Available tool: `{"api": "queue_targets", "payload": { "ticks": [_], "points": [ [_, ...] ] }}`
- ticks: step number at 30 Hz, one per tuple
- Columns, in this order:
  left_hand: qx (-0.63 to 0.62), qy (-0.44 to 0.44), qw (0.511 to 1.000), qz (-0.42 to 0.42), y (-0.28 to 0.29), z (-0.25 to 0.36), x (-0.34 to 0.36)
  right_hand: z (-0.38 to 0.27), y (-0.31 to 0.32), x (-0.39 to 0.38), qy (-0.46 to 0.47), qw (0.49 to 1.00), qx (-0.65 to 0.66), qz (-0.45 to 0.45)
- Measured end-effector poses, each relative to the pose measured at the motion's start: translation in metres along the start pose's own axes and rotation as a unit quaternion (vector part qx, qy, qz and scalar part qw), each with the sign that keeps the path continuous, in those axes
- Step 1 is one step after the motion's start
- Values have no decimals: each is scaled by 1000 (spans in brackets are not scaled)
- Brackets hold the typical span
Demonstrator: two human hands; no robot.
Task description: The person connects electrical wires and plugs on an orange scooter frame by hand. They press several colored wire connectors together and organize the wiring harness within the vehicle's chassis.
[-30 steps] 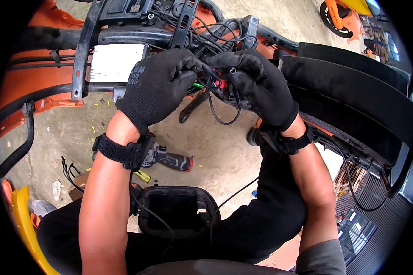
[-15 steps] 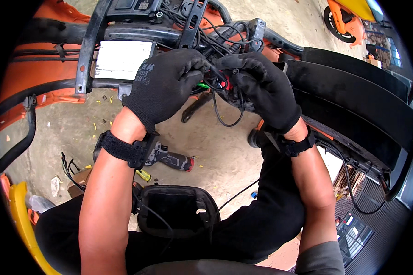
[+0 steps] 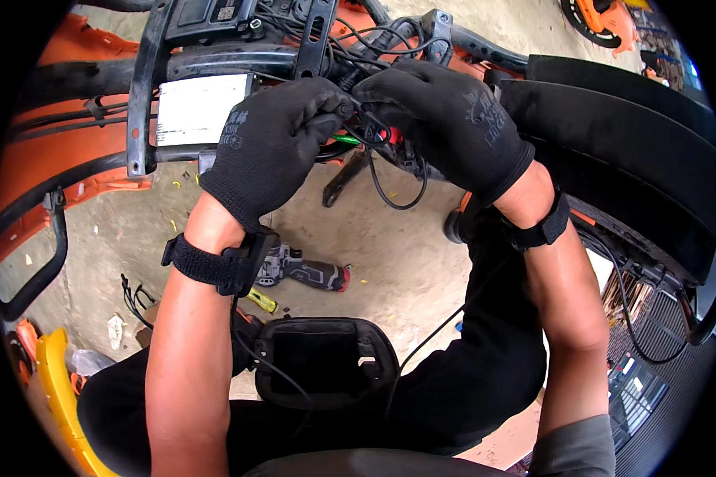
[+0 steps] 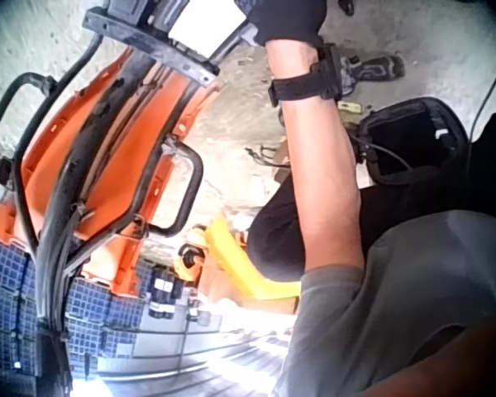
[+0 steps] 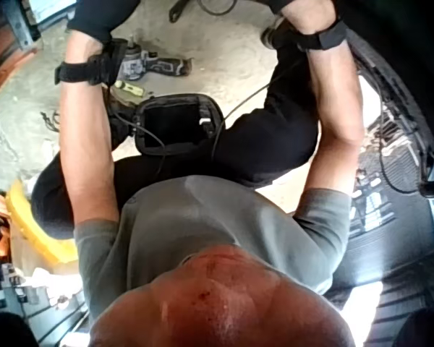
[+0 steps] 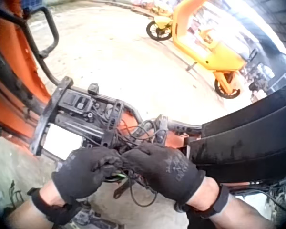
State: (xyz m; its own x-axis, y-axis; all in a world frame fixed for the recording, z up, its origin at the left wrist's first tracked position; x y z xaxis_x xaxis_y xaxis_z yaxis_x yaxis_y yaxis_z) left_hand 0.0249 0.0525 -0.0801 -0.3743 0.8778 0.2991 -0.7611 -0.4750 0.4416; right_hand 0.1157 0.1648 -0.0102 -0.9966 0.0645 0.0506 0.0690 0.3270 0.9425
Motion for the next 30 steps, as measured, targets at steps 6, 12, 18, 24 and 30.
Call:
{"api": "queue_targets", "payload": {
  "ticks": [6, 12, 18, 24, 30],
  "points": [
    [-23, 20, 999, -30, 0, -5, -1, 3, -6, -1, 22, 999, -9, 26],
    [-56, 48, 996, -51, -1, -4, -1, 2, -9, -2, 24, 999, -12, 19],
    [-39, 29, 998, -44, 0, -1, 1, 2, -11, -5, 9, 999, -30, 25],
    [-33, 18, 999, -12, -2, 0, 0, 6, -9, -10, 10, 998, 52, 41],
    [-60, 41, 997, 11, -6, -2, -2, 8, -8, -16, -41, 993, 92, 59]
  ]
}}
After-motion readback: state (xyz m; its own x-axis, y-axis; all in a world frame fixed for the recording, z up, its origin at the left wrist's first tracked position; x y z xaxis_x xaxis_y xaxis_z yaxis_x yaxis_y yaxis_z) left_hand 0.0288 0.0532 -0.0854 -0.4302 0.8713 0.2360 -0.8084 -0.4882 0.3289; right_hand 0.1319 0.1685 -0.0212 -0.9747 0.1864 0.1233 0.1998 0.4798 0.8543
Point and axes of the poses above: each hand's wrist, its own x-axis towards the middle knuckle, its own y-axis out of the back of the hand, z = x × y, the point moved 7 cm from there along x, towards the middle knuckle, and after that the axes turned 9 degrees about -y, right-handed, at the moved point
